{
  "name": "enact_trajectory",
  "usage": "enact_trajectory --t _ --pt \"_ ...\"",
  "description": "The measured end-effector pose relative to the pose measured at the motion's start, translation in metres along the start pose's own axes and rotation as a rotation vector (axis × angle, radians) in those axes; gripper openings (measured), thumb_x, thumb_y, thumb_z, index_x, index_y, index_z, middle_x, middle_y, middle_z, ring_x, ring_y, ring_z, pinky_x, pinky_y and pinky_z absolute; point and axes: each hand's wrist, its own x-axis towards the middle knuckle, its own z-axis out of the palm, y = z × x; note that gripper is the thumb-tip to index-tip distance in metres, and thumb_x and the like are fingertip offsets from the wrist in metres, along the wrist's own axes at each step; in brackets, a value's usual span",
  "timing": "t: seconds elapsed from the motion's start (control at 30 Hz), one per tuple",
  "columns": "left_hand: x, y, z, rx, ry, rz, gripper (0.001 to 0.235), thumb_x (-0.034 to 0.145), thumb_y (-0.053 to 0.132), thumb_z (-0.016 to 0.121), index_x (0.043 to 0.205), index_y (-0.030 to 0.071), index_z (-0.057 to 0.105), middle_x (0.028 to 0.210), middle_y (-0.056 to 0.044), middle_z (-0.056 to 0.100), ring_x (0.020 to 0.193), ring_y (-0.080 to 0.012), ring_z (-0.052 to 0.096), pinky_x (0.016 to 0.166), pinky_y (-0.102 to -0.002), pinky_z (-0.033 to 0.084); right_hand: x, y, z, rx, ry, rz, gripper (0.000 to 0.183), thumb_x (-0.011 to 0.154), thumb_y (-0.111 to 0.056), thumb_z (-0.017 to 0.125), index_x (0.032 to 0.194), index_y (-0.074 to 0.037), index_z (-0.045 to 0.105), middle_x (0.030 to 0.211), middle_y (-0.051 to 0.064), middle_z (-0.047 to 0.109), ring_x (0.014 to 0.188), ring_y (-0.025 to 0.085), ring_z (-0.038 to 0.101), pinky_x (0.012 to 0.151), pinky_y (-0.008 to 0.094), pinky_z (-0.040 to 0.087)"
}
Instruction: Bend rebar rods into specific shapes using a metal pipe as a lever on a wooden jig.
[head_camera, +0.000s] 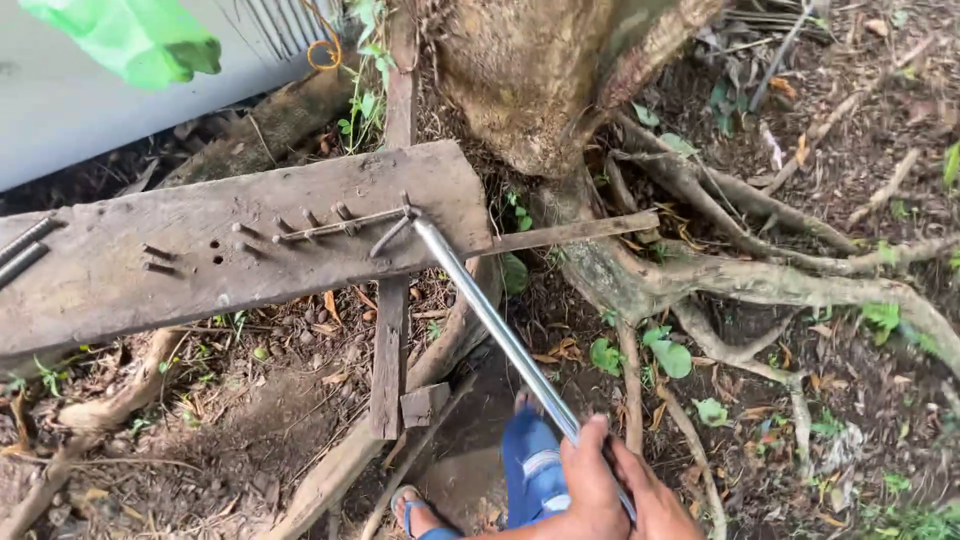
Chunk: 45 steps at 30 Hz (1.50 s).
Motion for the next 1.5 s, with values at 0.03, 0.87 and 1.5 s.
enact_trajectory --t 0.03,0.87,1.5 --pt "0.004 -0.005 0.003 0.007 0.033 0.008 0.026 0.089 0.024 0.069 0.073 0.014 0.051 0.053 0.001 0.044 0.041 -0.0132 0.039 0.04 -0.032 0.029 0.004 0.015 -0.002 -0.049 -0.025 -0.063 0.099 0.077 -0.013 0.076 0.159 -0.005 0.02 0.156 0.026 0.04 0.135 0.041 0.05 0.109 0.044 0.044" --pt "0.056 -0.035 0.115 -0.196 -0.195 0.038 0.011 0.093 0.008 0.062 0.088 0.007 0.052 0.06 -0.008 0.053 0.046 -0.0185 0.05 0.041 -0.033 0.043 0.077 0.043 -0.14 -0.143 -0.184 0.189 0.1 0.075 -0.001 0.07 0.158 -0.03 0.022 0.123 0.009 0.07 0.112 0.026 0.075 0.097 0.037 0.058" --pt "-0.014 0.015 0.066 -0.033 -0.309 -0.117 0.014 0.098 0.009 0.061 0.091 0.004 0.051 0.066 -0.009 0.054 0.05 -0.0195 0.055 0.045 -0.036 0.051 0.004 -0.066 -0.089 -0.101 -0.084 0.288 0.1 0.083 -0.001 0.065 0.161 -0.029 0.01 0.131 0.011 0.053 0.117 0.026 0.062 0.097 0.04 0.054"
